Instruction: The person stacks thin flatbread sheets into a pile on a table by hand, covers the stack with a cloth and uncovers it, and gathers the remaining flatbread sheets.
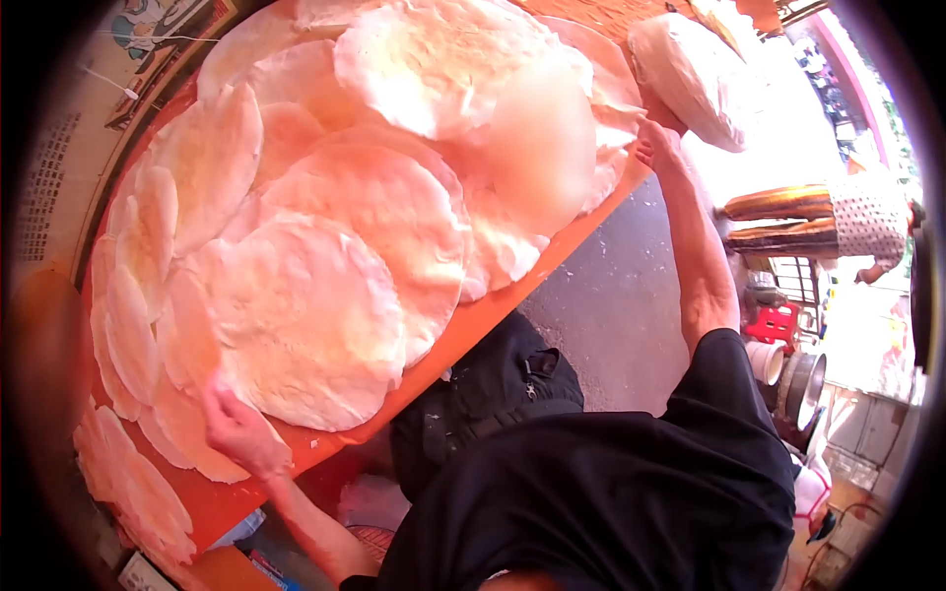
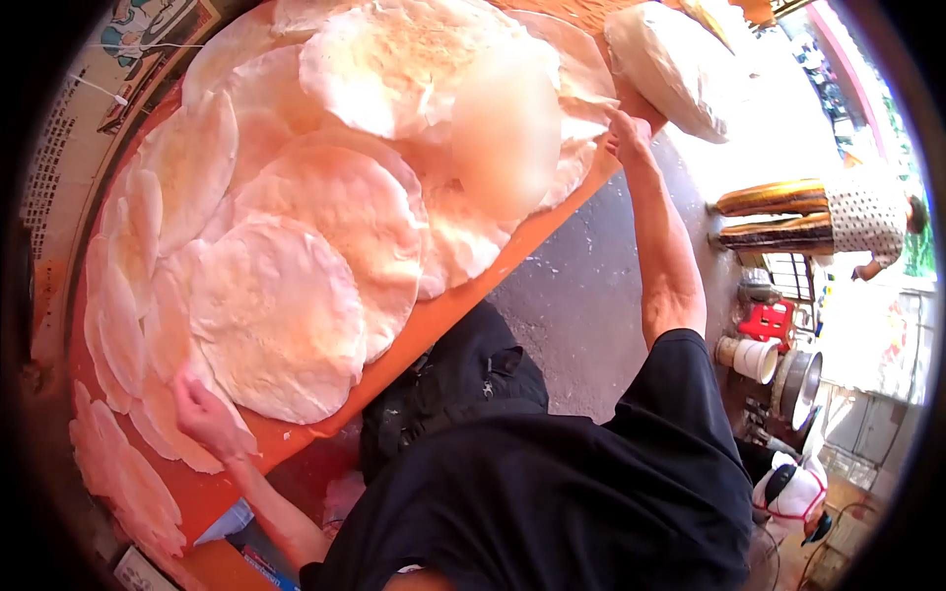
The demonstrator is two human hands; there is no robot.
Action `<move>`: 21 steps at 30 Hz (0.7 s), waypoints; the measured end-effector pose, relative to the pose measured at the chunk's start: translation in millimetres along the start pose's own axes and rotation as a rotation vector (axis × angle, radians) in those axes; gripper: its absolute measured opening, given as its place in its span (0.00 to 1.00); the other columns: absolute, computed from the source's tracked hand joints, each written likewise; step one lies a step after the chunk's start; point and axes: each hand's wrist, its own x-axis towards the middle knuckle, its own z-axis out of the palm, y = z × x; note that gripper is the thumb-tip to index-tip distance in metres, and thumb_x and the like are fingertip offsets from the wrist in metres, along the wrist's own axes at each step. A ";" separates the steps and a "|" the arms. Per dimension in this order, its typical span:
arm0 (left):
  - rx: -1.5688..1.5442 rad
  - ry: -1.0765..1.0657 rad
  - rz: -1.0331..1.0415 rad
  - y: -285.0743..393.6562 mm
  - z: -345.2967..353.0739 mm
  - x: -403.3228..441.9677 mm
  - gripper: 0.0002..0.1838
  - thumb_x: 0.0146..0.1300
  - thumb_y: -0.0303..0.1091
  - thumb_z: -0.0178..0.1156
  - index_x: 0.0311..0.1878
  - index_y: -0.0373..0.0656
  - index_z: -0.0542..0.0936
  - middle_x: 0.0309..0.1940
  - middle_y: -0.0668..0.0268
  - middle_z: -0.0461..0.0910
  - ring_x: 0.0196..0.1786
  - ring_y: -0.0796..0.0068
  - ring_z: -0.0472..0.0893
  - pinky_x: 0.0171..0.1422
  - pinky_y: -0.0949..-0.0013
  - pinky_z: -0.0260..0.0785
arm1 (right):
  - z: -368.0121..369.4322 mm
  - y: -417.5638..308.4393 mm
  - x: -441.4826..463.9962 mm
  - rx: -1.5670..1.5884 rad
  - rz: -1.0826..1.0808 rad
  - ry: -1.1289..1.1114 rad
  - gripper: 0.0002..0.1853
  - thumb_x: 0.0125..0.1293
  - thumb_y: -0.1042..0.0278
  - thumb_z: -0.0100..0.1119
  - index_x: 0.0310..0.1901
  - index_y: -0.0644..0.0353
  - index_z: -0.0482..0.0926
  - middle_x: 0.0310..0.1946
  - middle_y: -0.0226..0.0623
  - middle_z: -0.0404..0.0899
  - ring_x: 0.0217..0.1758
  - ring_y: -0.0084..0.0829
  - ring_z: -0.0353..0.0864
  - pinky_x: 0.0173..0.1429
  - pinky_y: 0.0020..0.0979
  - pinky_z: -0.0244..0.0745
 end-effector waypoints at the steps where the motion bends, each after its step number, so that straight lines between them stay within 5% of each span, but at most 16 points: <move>1: -0.032 0.051 0.084 13.5 -2.1 17.0 0.13 0.74 0.28 0.52 0.54 0.34 0.81 0.43 0.54 0.86 0.43 0.63 0.85 0.48 0.63 0.76 | -1.1 2.3 13.1 0.056 0.077 -0.044 0.23 0.55 0.54 0.74 0.41 0.66 0.80 0.33 0.39 0.77 0.28 0.29 0.76 0.29 0.29 0.74; 5: -0.038 0.126 0.341 98.7 7.8 85.4 0.13 0.76 0.29 0.53 0.54 0.32 0.82 0.43 0.60 0.86 0.44 0.72 0.83 0.51 0.69 0.76 | -0.9 8.7 54.7 0.111 0.113 -0.193 0.21 0.54 0.55 0.76 0.41 0.61 0.80 0.29 0.35 0.77 0.24 0.25 0.75 0.26 0.25 0.73; 9: -0.227 0.011 0.495 237.2 61.3 123.8 0.14 0.77 0.30 0.52 0.57 0.35 0.80 0.50 0.62 0.85 0.50 0.74 0.82 0.57 0.71 0.74 | 3.1 -4.9 64.2 0.212 0.267 -0.415 0.18 0.54 0.54 0.77 0.39 0.52 0.79 0.21 0.24 0.71 0.17 0.19 0.66 0.19 0.21 0.60; 12: -0.519 -0.255 0.659 319.2 135.9 108.9 0.14 0.76 0.29 0.52 0.58 0.39 0.81 0.51 0.62 0.86 0.52 0.75 0.82 0.57 0.71 0.74 | 5.6 -18.3 45.2 0.192 -0.054 -0.406 0.16 0.53 0.59 0.77 0.36 0.59 0.81 0.21 0.27 0.74 0.17 0.20 0.67 0.19 0.23 0.58; 14: -0.282 -0.441 0.702 350.8 181.0 81.0 0.21 0.72 0.38 0.58 0.62 0.36 0.77 0.52 0.53 0.84 0.54 0.58 0.84 0.60 0.62 0.75 | 3.4 -49.4 23.6 0.176 -0.316 -0.349 0.14 0.55 0.60 0.74 0.32 0.61 0.83 0.23 0.29 0.78 0.18 0.20 0.69 0.20 0.25 0.59; 15: -0.250 -0.419 0.883 342.8 214.2 71.1 0.27 0.68 0.44 0.61 0.64 0.37 0.76 0.53 0.48 0.82 0.57 0.47 0.80 0.63 0.56 0.73 | -4.7 -65.2 23.8 0.147 -0.405 -0.404 0.14 0.57 0.59 0.72 0.34 0.62 0.84 0.26 0.30 0.81 0.21 0.21 0.73 0.22 0.25 0.64; 17: -0.029 -0.439 0.966 327.6 247.7 46.3 0.29 0.64 0.47 0.63 0.65 0.40 0.76 0.57 0.44 0.78 0.61 0.43 0.76 0.66 0.50 0.68 | -17.2 -114.0 -0.2 0.076 -0.620 -0.358 0.16 0.60 0.58 0.71 0.39 0.64 0.86 0.31 0.31 0.85 0.31 0.21 0.81 0.36 0.24 0.75; 19: 0.066 -0.413 0.907 295.1 274.7 25.9 0.31 0.62 0.46 0.63 0.66 0.41 0.75 0.59 0.43 0.75 0.64 0.42 0.73 0.68 0.47 0.65 | -28.4 -160.1 -11.6 -0.073 -0.732 -0.327 0.12 0.63 0.66 0.71 0.44 0.63 0.86 0.37 0.30 0.85 0.40 0.20 0.83 0.48 0.22 0.76; 21: 0.078 -0.471 0.814 280.8 279.9 18.2 0.32 0.62 0.46 0.63 0.68 0.43 0.74 0.63 0.42 0.71 0.67 0.40 0.68 0.70 0.44 0.60 | -44.7 -198.6 12.3 -0.085 -0.972 -0.385 0.17 0.64 0.58 0.70 0.47 0.63 0.86 0.39 0.31 0.86 0.39 0.20 0.81 0.48 0.21 0.74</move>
